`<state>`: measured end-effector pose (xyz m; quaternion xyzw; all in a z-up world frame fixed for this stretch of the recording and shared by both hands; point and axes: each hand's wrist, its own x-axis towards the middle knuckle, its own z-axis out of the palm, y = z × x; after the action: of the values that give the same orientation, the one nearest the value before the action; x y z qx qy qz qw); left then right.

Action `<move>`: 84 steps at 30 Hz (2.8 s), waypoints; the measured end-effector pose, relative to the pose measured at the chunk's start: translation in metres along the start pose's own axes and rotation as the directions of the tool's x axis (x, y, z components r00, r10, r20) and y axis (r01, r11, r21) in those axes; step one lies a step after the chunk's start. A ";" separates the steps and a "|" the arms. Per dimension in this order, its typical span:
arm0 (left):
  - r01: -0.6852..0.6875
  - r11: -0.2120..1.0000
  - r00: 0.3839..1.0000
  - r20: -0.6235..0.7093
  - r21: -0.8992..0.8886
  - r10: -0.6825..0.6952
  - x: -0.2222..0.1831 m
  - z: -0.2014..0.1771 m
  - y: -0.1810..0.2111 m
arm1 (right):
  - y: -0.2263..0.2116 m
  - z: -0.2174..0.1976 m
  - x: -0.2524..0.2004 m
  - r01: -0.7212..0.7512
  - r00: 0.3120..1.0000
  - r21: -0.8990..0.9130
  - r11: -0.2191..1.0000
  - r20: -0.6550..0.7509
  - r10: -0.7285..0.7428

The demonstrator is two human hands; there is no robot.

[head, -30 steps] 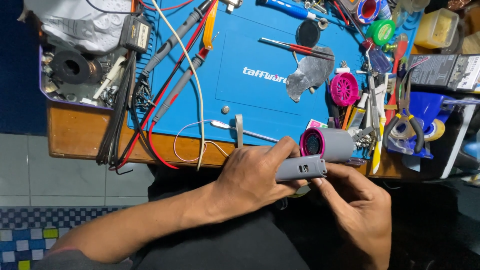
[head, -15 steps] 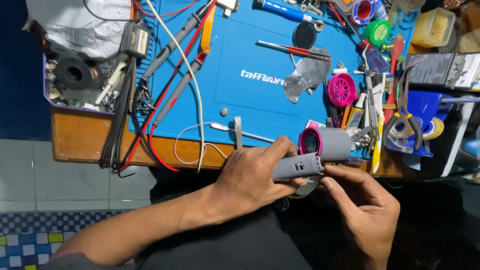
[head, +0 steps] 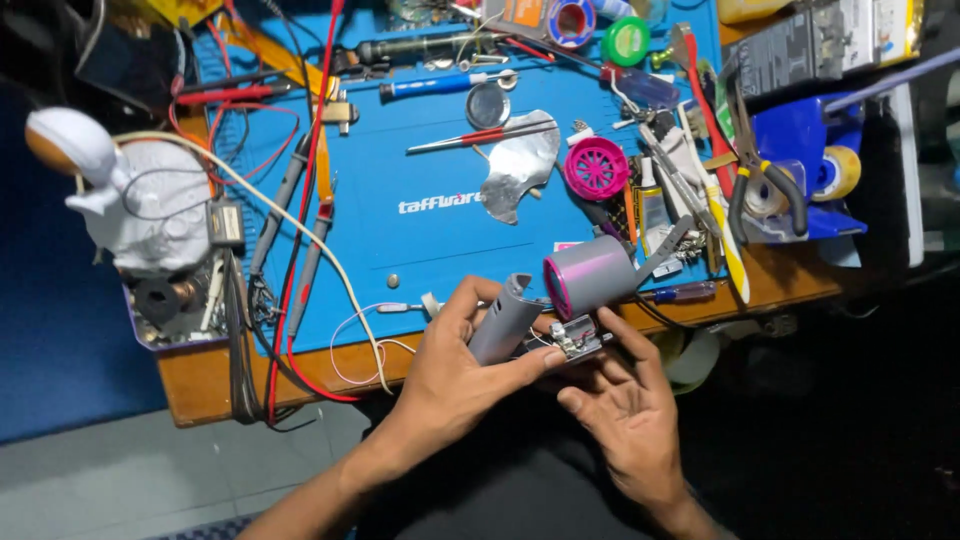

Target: Disassembling a handheld hair dryer to access and inspect the internal circuit board and wiring on a repair bench.

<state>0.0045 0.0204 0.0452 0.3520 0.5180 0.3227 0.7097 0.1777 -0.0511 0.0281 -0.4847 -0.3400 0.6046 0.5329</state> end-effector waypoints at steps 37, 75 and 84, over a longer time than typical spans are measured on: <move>-0.358 0.920 0.933 0.097 0.159 0.346 -0.002 -0.004 -0.029 | -0.004 0.007 0.017 0.216 0.952 -0.392 0.894 -0.119 -0.282; -0.036 0.999 0.979 -0.204 -0.031 0.029 0.006 -0.006 -0.025 | -0.081 -0.015 0.094 0.276 0.952 -0.640 0.717 0.282 -0.115; -0.081 0.991 0.978 -0.182 0.111 0.100 0.004 -0.003 -0.021 | -0.075 -0.006 0.120 0.329 0.832 -0.646 0.688 0.544 0.113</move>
<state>0.0043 0.0126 0.0247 0.3794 0.5819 0.3593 0.6232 0.2114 0.0803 0.0687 -0.4389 -0.7139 0.5003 0.2176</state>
